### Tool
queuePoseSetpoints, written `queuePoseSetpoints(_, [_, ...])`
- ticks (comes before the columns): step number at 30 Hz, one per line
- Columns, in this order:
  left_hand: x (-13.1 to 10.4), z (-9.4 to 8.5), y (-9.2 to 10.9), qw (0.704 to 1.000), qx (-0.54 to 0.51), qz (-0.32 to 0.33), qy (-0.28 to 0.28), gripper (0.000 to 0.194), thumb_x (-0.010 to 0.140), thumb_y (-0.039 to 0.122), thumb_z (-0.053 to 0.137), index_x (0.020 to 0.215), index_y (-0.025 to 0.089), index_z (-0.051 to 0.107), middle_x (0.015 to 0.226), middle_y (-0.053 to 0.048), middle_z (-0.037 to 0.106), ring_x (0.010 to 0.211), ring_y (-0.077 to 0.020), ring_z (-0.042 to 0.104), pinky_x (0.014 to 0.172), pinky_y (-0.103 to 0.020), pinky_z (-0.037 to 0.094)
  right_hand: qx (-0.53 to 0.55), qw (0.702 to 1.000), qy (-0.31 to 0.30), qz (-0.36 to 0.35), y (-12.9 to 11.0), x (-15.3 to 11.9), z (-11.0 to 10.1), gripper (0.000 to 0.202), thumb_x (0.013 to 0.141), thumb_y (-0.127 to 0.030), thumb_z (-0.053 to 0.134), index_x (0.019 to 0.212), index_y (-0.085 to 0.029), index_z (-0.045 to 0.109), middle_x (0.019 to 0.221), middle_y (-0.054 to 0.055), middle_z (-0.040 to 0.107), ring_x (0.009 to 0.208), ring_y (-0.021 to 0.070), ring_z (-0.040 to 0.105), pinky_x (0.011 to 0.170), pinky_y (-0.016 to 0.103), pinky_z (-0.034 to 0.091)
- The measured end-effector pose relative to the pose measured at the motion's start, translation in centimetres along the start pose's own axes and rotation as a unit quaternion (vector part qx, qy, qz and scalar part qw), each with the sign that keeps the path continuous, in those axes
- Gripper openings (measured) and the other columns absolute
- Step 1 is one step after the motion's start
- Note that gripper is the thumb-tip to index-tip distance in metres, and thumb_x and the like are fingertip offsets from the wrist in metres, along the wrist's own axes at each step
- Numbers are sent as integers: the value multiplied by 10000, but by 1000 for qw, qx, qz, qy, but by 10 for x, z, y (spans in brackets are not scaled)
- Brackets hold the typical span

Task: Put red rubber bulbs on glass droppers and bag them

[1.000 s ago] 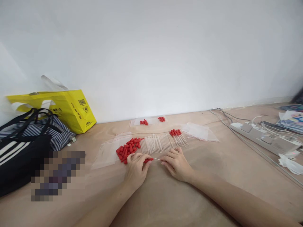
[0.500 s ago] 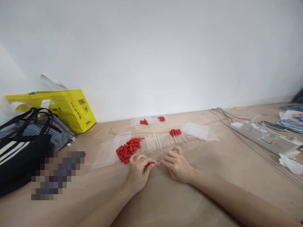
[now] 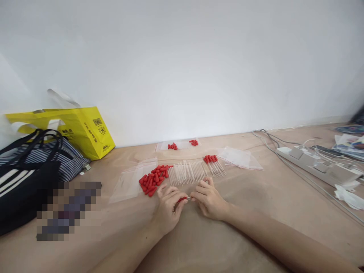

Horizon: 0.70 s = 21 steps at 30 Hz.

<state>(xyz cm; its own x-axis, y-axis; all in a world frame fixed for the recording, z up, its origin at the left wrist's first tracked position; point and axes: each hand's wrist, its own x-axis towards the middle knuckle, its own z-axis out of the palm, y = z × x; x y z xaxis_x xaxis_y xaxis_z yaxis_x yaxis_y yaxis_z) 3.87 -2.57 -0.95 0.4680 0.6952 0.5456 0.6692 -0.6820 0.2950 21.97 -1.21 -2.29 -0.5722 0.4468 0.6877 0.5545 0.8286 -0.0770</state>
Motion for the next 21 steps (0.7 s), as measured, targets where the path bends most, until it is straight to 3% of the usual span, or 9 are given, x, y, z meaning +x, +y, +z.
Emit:
queuePoseSetpoints(8, [1, -6, -16, 999, 49, -1, 5, 148, 798, 355, 530, 882, 256, 600, 777, 20, 667, 813, -175, 550, 928, -441, 125, -12, 999, -27, 33, 8, 1, -4, 159, 834, -188, 419, 788, -181, 571, 666, -1, 561, 707, 130, 412, 772, 338, 198])
queuePoseSetpoints(17, [1, -12, -13, 997, 75, 0, 34, 168, 827, 281, 477, 739, 267, 619, 695, 37, 650, 767, -161, 546, 940, -446, 124, -10, 994, -85, 67, 12, -2, -13, 142, 837, -256, 445, 801, -195, 569, 746, 4, 608, 768, 131, 467, 812, 342, 171])
queuePoseSetpoints(21, [1, -10, -19, 994, 103, -39, 24, 173, 813, 351, 490, 941, 290, 589, 879, 2, 656, 883, -198, 529, 938, -460, 131, -40, 988, -99, 111, 16, -2, -13, 148, 821, -223, 443, 767, -187, 576, 729, 14, 614, 761, 136, 473, 758, 319, 187])
